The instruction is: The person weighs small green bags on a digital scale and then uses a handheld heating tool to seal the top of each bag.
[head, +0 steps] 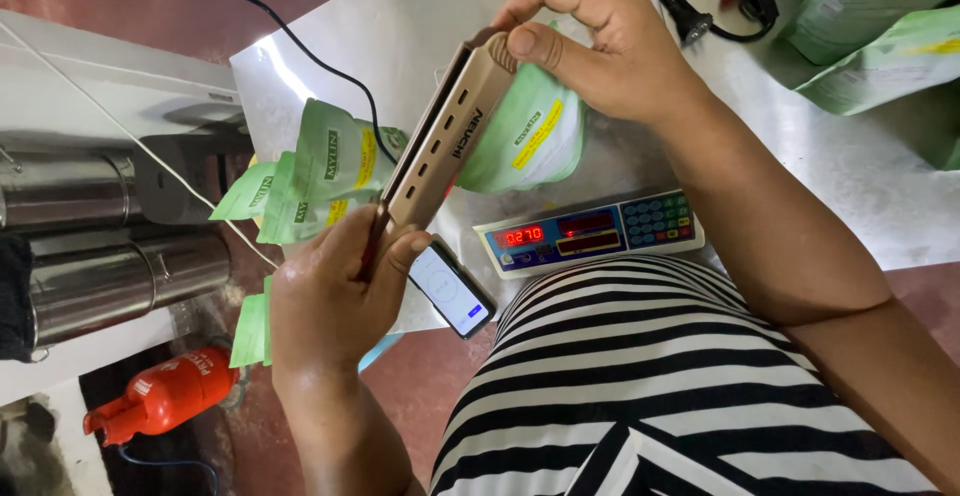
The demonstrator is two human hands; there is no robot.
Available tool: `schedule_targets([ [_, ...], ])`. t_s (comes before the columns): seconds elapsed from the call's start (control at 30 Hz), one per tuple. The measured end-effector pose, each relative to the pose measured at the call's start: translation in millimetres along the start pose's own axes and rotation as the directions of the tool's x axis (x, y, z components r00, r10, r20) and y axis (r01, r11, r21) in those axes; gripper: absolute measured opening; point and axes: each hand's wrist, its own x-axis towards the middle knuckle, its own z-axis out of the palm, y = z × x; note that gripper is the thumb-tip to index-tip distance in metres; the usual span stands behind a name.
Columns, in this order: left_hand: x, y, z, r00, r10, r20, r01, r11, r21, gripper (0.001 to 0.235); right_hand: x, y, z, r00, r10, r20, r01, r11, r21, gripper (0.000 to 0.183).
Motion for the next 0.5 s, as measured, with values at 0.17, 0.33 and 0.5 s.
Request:
schedule_targets([
  [0.17,-0.5,-5.6,4.8,1.000,-0.002,0.004,0.002,1.000,-0.015,0.049,-2.2,-0.6,0.3,1.000,0.001,-0.002,-0.001,1.000,-0.008,0.031],
  [0.33,2.4,-8.1,6.9,0.993,0.112,-0.032,-0.113,0.991,-0.065,0.043,-5.6,0.4,1.3,0.999,0.031,-0.019,-0.031,0.999,-0.021,0.023],
  [0.5,1.1,-6.6,8.6,0.996,0.082,-0.019,-0.082,0.996,-0.039,0.048,-4.7,-0.2,3.1,0.998,0.050,-0.024,-0.050,0.999,-0.016,0.016],
])
